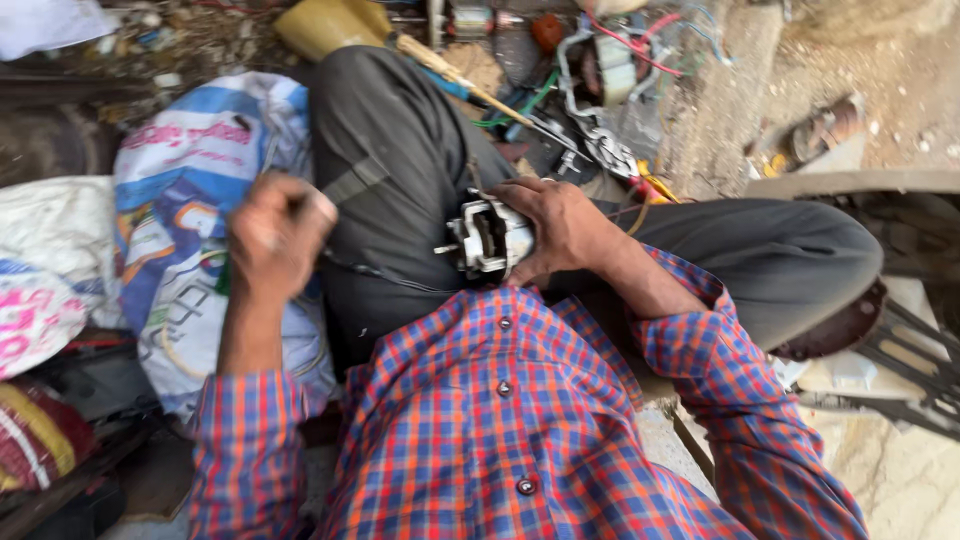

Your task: The person sits on the ground with an electric motor across their lap and uses a screwdriver to unscrew and pry the motor housing. They work the screwdriver around the housing, pull the housing apart, remove the armature, and continue unscrewing components from the motor end bell.

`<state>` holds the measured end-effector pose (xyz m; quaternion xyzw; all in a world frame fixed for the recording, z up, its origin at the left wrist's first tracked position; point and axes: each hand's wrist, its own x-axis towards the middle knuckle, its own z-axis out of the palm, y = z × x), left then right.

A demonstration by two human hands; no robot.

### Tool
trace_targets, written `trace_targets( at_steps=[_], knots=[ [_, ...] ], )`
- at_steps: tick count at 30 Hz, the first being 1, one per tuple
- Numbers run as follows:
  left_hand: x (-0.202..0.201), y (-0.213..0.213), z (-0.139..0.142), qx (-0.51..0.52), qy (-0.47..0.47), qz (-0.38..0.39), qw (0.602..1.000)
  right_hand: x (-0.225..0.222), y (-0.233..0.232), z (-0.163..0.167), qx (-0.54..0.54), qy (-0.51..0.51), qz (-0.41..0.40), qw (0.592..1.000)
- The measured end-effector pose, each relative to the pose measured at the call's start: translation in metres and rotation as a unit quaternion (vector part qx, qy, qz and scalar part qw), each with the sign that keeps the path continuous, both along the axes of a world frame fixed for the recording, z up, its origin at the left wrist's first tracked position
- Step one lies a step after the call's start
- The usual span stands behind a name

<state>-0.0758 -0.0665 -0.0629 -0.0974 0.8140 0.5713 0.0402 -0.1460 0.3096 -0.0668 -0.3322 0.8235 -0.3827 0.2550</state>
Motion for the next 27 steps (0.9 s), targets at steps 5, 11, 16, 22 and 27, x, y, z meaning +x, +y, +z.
trace_targets(
  at_steps=[5,11,16,22,27],
  knots=[
    [-0.024,-0.06,-0.08,-0.365,0.12,0.148,0.911,-0.003,-0.006,0.002,-0.003,0.003,0.002,1.0],
    [-0.004,-0.06,-0.061,-0.434,0.13,0.11,0.885,-0.006,-0.009,0.005,0.009,-0.005,-0.001,1.0],
    [0.031,0.024,0.019,-0.252,0.143,-0.007,0.957,-0.008,-0.004,0.0,0.001,-0.006,0.002,1.0],
    [0.011,0.096,0.052,-0.159,0.172,-0.256,0.938,-0.01,0.009,-0.007,-0.081,0.038,-0.018,0.996],
    [-0.02,0.117,0.039,-0.203,0.211,-0.37,0.882,-0.009,0.02,-0.013,-0.06,-0.019,-0.057,0.996]
  ],
)
